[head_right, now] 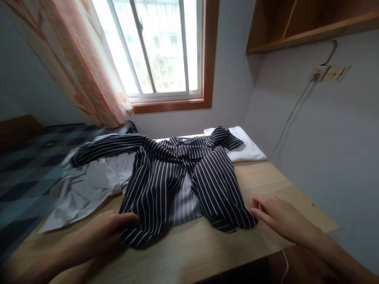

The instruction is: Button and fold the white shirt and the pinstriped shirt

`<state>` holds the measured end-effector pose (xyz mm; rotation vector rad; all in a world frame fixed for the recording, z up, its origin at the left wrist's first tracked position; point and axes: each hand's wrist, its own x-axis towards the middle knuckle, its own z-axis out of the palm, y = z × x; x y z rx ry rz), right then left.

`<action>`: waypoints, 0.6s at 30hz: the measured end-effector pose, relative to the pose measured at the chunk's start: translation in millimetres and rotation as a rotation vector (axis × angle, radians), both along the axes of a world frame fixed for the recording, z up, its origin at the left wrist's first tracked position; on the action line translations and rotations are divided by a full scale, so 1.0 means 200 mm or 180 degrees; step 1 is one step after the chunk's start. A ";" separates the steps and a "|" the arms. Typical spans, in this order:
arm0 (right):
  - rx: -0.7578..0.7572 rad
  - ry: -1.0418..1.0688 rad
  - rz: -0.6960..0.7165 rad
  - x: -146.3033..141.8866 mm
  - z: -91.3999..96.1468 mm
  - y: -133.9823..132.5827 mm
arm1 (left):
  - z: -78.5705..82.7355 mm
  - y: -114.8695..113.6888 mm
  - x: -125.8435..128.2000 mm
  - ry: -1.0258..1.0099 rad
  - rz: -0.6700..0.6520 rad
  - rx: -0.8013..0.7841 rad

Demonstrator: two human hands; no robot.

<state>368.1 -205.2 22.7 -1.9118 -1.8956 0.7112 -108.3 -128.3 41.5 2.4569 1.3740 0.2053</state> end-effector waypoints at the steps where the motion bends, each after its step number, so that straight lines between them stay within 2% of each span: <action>1: 0.0359 -0.0496 -0.0193 0.01 -0.04 -0.01 | -0.03 0.00 -0.01 0.0458 0.0001 0.0077; 3: 0.1077 -0.1065 -0.0372 -0.02 -0.09 -0.03 | -0.06 -0.01 0.02 0.0868 0.0121 0.0381; 4: 0.1348 -0.1141 -0.0159 -0.06 -0.09 -0.04 | -0.05 -0.03 0.05 0.0882 0.0081 0.0598; 6: 0.1698 -0.1046 0.0800 -0.19 -0.08 -0.06 | -0.03 -0.08 0.14 0.0695 -0.0448 0.0797; 8: 0.1771 -0.0990 0.1793 -0.34 -0.08 -0.07 | -0.02 -0.14 0.24 0.0470 -0.1236 0.0672; 10: 0.1676 -0.1055 0.2264 -0.46 -0.11 -0.05 | -0.03 -0.16 0.33 0.0404 -0.1773 0.0510; 12: 0.1587 -0.1175 0.2298 -0.52 -0.17 -0.01 | -0.09 -0.15 0.38 0.0516 -0.1828 0.0542; 15: 0.1640 -0.1396 0.2068 -0.55 -0.27 0.06 | -0.19 -0.08 0.40 0.0803 -0.1508 0.0736; 18: 0.1655 -0.1597 0.1961 -0.55 -0.29 0.12 | -0.25 -0.02 0.39 0.0967 -0.1244 0.0770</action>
